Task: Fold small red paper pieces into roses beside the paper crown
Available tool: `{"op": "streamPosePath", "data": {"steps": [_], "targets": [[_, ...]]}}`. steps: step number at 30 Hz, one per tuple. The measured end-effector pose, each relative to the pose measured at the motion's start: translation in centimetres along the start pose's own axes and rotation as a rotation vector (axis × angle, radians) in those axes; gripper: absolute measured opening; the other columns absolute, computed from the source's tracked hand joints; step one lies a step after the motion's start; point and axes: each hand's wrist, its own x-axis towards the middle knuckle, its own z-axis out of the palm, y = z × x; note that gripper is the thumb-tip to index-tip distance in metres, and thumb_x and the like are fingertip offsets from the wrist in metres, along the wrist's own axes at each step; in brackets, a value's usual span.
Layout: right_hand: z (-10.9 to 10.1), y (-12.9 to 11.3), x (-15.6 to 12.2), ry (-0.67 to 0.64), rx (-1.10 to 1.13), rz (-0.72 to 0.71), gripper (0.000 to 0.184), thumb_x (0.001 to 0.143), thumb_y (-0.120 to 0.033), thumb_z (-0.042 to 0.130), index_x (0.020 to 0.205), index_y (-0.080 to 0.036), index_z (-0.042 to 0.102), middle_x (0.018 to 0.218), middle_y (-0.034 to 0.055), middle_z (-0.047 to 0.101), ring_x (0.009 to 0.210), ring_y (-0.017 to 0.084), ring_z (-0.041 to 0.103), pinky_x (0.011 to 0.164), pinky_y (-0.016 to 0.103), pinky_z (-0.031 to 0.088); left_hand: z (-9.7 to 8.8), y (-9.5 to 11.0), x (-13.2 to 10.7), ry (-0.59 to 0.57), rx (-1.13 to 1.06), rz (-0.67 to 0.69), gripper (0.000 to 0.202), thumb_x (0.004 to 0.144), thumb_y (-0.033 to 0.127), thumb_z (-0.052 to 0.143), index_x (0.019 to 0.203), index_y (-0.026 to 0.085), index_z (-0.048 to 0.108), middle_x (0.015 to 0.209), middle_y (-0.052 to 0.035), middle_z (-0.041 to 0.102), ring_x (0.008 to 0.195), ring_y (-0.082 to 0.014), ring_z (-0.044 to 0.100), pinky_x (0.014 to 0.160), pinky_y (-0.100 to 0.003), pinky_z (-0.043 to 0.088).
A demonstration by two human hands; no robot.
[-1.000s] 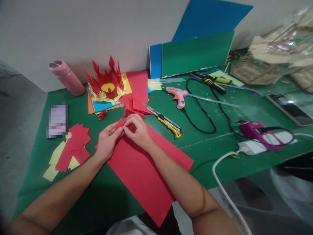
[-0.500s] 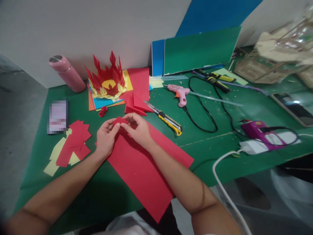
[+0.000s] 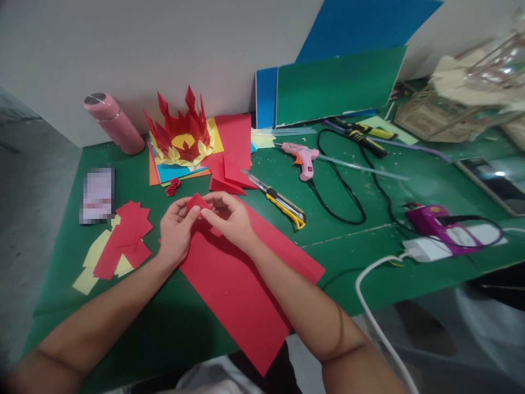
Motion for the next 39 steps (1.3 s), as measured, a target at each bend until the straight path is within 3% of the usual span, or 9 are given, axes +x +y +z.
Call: {"op": "streamPosePath", "data": {"steps": [6, 12, 15, 20, 30, 34, 39], "targets": [[-0.1, -0.2, 0.1, 0.038, -0.008, 0.001, 0.03, 0.078, -0.046, 0.072, 0.094, -0.022, 0.065, 0.084, 0.0019, 0.064, 0.076, 0.014, 0.06, 0.075, 0.031, 0.054, 0.0, -0.2, 0.1, 0.014, 0.034, 0.04, 0.037, 0.067, 0.038, 0.081, 0.093, 0.02, 0.062, 0.088, -0.0024, 0.071, 0.071, -0.0121, 0.067, 0.069, -0.025, 0.054], [-0.2, -0.1, 0.1, 0.053, 0.009, 0.053, 0.028, 0.077, -0.046, 0.073, 0.088, -0.022, 0.065, 0.086, 0.0023, 0.067, 0.077, 0.015, 0.063, 0.073, 0.031, 0.056, -0.1, -0.3, 0.1, -0.012, 0.074, 0.047, 0.041, 0.065, 0.037, 0.082, 0.095, 0.02, 0.06, 0.093, -0.0038, 0.068, 0.087, -0.0154, 0.067, 0.08, -0.029, 0.053], [-0.4, -0.2, 0.1, 0.046, 0.056, 0.091, 0.03, 0.076, -0.049, 0.073, 0.088, -0.022, 0.066, 0.084, 0.0015, 0.067, 0.073, 0.014, 0.062, 0.07, 0.03, 0.056, -0.2, -0.4, 0.2, -0.007, 0.046, 0.039, 0.043, 0.065, 0.035, 0.083, 0.095, 0.021, 0.056, 0.089, -0.0018, 0.067, 0.081, -0.0135, 0.066, 0.076, -0.026, 0.053], [-0.4, -0.4, 0.0, 0.008, 0.141, 0.129, 0.031, 0.076, -0.052, 0.072, 0.083, -0.023, 0.066, 0.076, -0.001, 0.064, 0.065, 0.011, 0.059, 0.063, 0.025, 0.054, -0.3, -0.7, 0.3, 0.025, 0.0, 0.14, 0.044, 0.062, 0.029, 0.085, 0.09, 0.023, 0.052, 0.094, 0.0016, 0.061, 0.076, -0.0091, 0.064, 0.072, -0.023, 0.053], [-0.6, -0.4, 0.1, -0.021, 0.141, 0.114, 0.033, 0.073, -0.052, 0.075, 0.081, -0.023, 0.062, 0.081, -0.0005, 0.061, 0.065, 0.01, 0.057, 0.06, 0.024, 0.053, -0.2, -0.3, 0.1, -0.044, 0.048, 0.086, 0.042, 0.064, 0.032, 0.084, 0.093, 0.022, 0.057, 0.091, -0.0007, 0.062, 0.078, -0.0104, 0.061, 0.073, -0.024, 0.053], [-0.6, -0.6, 0.2, -0.03, 0.14, 0.099, 0.033, 0.074, -0.051, 0.075, 0.081, -0.022, 0.061, 0.078, -0.001, 0.06, 0.064, 0.01, 0.056, 0.06, 0.023, 0.051, -0.5, -0.9, 0.4, -0.015, 0.083, 0.15, 0.043, 0.061, 0.034, 0.085, 0.09, 0.021, 0.056, 0.096, -0.0012, 0.057, 0.081, -0.0104, 0.058, 0.074, -0.024, 0.05], [-0.6, -0.8, 0.2, -0.071, 0.174, 0.094, 0.032, 0.075, -0.047, 0.076, 0.082, -0.02, 0.059, 0.08, -0.0013, 0.059, 0.068, 0.01, 0.055, 0.066, 0.024, 0.049, -1.0, -1.2, 0.6, -0.019, 0.227, 0.257, 0.035, 0.067, 0.034, 0.082, 0.079, 0.021, 0.052, 0.085, 0.0021, 0.05, 0.075, -0.0101, 0.052, 0.071, -0.024, 0.046]]}}
